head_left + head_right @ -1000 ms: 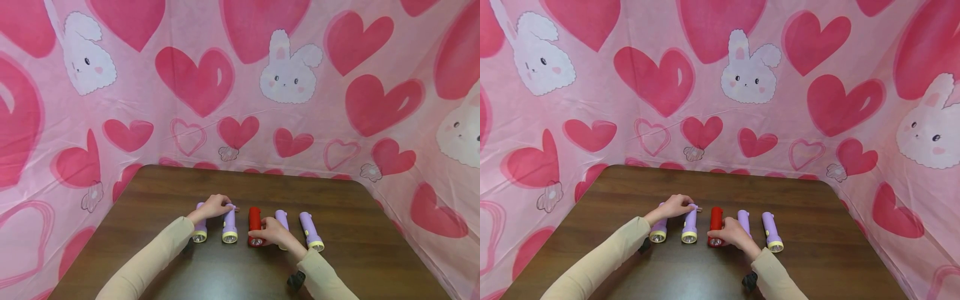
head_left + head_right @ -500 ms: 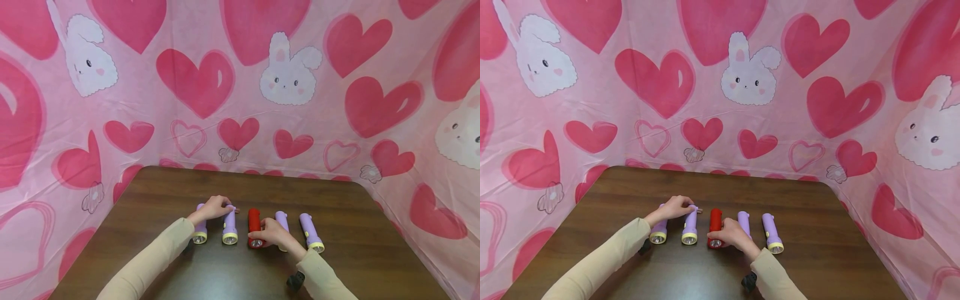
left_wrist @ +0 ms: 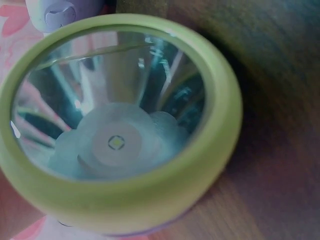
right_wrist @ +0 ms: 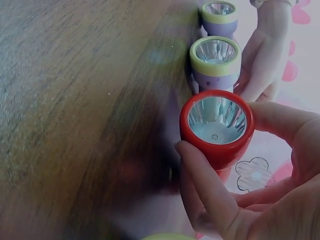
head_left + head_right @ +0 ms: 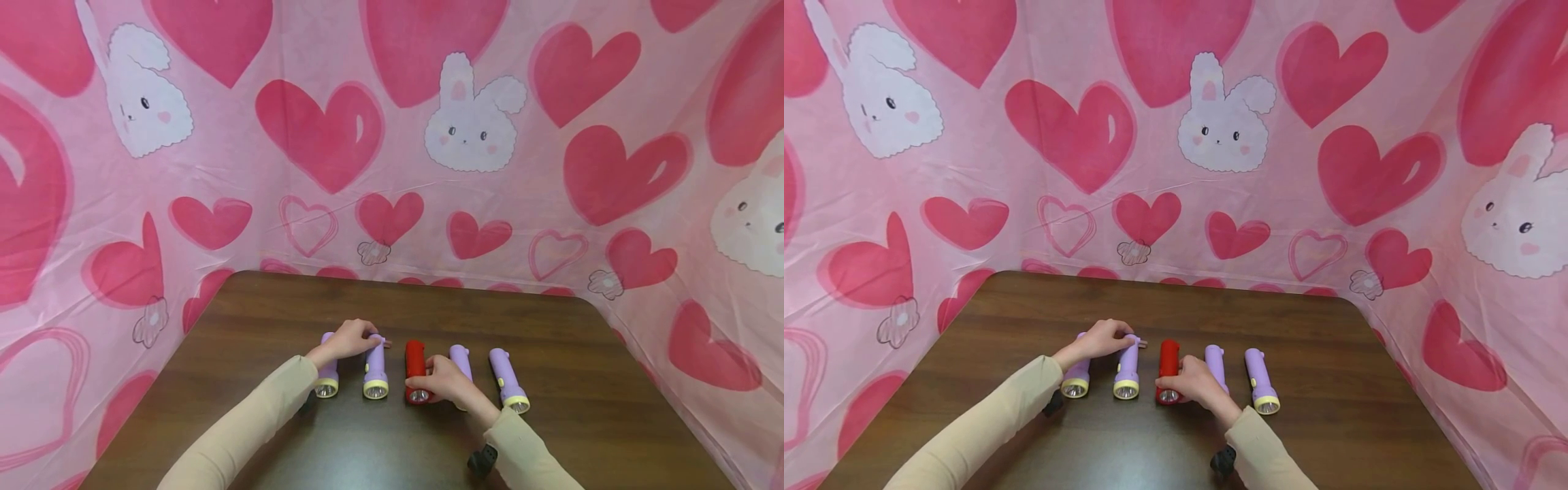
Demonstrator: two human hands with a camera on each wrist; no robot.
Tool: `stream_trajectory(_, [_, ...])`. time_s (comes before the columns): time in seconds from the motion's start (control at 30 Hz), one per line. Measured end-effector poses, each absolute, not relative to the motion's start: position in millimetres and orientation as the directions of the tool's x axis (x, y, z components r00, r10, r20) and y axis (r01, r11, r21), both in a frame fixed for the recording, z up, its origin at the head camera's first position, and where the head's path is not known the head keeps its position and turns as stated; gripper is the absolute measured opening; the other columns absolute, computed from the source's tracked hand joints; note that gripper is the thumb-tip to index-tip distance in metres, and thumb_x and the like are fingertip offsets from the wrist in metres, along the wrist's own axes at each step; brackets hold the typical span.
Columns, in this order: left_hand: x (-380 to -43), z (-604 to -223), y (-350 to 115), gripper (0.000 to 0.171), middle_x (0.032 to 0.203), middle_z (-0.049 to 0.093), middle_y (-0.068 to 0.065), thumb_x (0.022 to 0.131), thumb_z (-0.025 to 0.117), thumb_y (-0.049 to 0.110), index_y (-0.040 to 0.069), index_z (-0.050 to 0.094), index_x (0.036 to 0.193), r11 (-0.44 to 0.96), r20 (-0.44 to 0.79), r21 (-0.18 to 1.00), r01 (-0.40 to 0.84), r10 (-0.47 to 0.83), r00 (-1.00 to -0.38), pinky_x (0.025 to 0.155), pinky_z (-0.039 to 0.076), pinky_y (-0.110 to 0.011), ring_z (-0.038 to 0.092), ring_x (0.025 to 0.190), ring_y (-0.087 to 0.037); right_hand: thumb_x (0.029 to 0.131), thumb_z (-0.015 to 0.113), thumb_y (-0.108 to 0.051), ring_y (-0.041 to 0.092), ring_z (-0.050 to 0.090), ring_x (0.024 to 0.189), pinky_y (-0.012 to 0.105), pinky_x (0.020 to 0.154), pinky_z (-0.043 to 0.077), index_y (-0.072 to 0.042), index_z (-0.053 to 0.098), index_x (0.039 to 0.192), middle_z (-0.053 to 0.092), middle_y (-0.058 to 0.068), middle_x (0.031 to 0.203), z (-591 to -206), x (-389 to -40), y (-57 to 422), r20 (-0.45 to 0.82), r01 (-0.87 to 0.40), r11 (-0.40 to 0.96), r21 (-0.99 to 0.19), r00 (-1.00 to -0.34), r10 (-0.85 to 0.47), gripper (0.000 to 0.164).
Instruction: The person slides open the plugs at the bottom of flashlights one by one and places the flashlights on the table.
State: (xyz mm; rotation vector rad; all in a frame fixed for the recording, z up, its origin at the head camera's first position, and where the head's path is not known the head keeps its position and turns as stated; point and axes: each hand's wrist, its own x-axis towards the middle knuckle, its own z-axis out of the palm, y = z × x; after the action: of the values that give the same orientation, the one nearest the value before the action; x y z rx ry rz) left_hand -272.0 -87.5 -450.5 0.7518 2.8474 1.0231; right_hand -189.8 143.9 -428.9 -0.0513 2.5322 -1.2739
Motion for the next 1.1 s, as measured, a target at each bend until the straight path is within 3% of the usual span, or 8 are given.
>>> stream_trajectory(0.37, [-272,-448,-87,0.022,0.09,0.075,-0.012,0.089,0.068,0.017,-0.002,0.072,0.1,0.669,0.142,0.608,0.428,0.439,-0.887,0.076,0.054,-0.033,0.067,0.083,-0.021,0.081,0.079,-0.021,0.015,0.062,0.073,0.035,0.064,0.061,0.007,0.057,0.111,0.067,0.012,0.09,-426,-191,145,-0.234,0.081,0.593,-0.801,-0.955,-0.185,0.047])
stream_trajectory(0.6, [-270,-441,-89,0.023,0.1,0.075,-0.016,0.089,0.067,0.014,-0.004,0.071,0.104,0.671,0.154,0.614,0.416,0.415,-0.897,0.086,0.056,-0.042,0.07,0.097,-0.03,0.08,0.08,-0.02,0.017,0.063,0.078,0.038,0.067,0.061,0.009,0.054,0.119,0.068,0.012,0.097,-426,-189,145,-0.229,0.099,0.572,-0.814,-0.96,-0.16,0.055])
stream_trajectory(1.1, [-266,-424,-87,0.021,0.101,0.075,-0.014,0.091,0.067,0.014,0.0,0.071,0.106,0.651,0.234,0.618,0.441,0.384,-0.893,0.085,0.057,-0.041,0.07,0.095,-0.026,0.08,0.08,-0.019,0.017,0.062,0.075,0.039,0.065,0.061,0.01,0.054,0.121,0.067,0.015,0.097,-423,-184,146,-0.146,0.032,0.56,-0.828,-0.976,-0.16,0.056])
